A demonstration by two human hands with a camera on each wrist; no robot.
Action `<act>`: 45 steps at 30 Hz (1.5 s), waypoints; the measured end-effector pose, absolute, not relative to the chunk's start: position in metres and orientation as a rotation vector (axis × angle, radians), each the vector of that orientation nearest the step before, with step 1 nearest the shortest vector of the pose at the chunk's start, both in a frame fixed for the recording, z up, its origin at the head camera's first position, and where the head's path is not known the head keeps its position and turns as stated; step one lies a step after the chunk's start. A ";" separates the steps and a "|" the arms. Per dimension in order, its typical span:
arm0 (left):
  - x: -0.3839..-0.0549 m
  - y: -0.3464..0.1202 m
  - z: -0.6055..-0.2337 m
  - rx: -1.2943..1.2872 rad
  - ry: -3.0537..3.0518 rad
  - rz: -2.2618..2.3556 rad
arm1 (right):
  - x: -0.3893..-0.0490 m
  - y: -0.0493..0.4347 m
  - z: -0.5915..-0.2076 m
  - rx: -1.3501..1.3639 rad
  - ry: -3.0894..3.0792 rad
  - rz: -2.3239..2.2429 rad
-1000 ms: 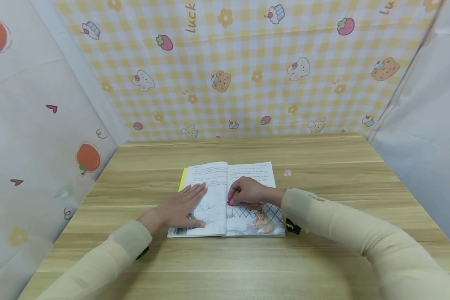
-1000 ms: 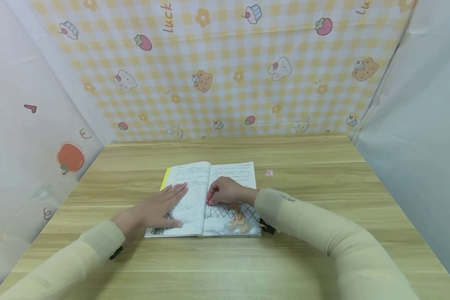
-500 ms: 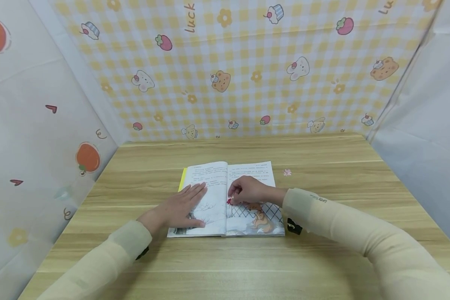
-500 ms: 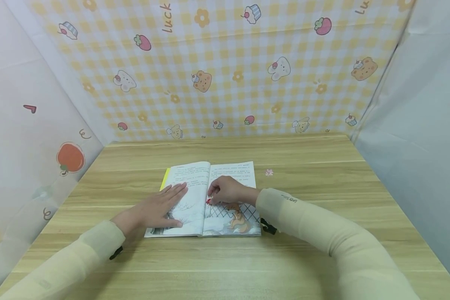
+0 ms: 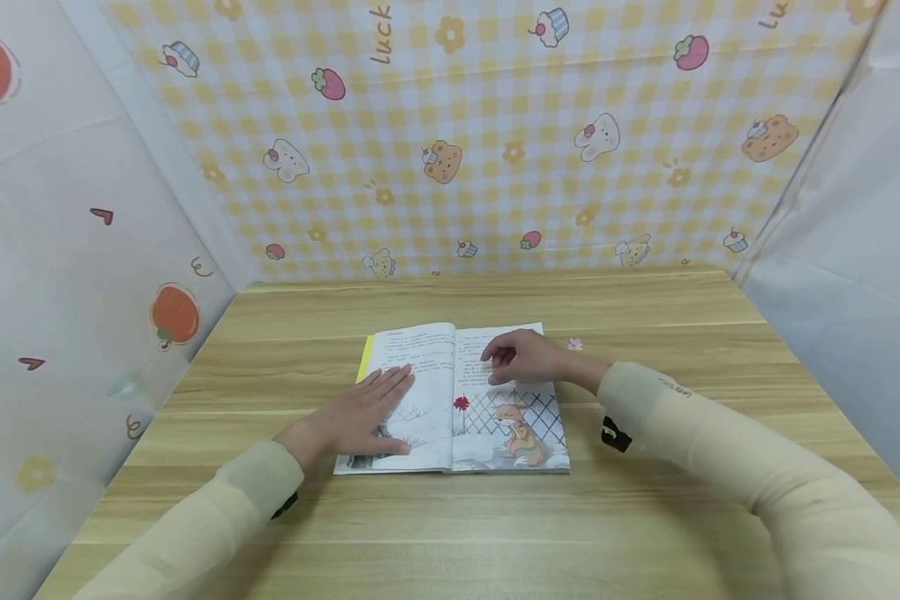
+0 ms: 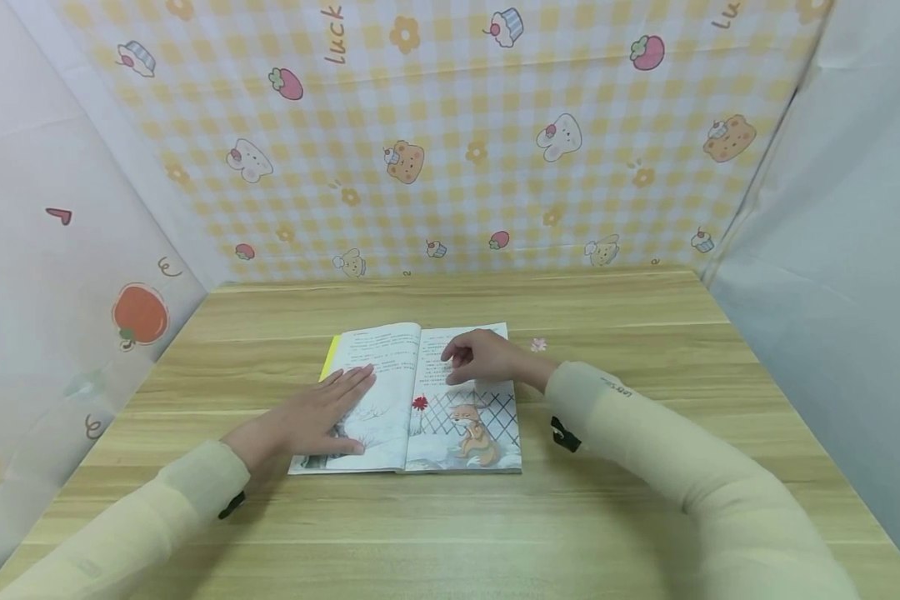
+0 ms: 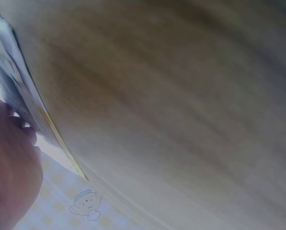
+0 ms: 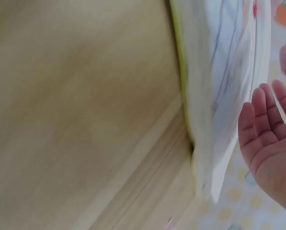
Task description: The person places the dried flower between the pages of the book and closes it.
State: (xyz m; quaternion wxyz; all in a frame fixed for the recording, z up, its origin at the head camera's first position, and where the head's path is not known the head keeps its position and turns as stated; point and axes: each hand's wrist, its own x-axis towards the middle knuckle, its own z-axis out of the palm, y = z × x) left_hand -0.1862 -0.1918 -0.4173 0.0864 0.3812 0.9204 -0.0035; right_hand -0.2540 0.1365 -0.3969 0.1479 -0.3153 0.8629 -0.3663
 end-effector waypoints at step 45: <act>-0.187 -0.193 -0.419 1.145 2.745 -0.020 | -0.288 0.188 -0.414 -0.912 2.878 -0.184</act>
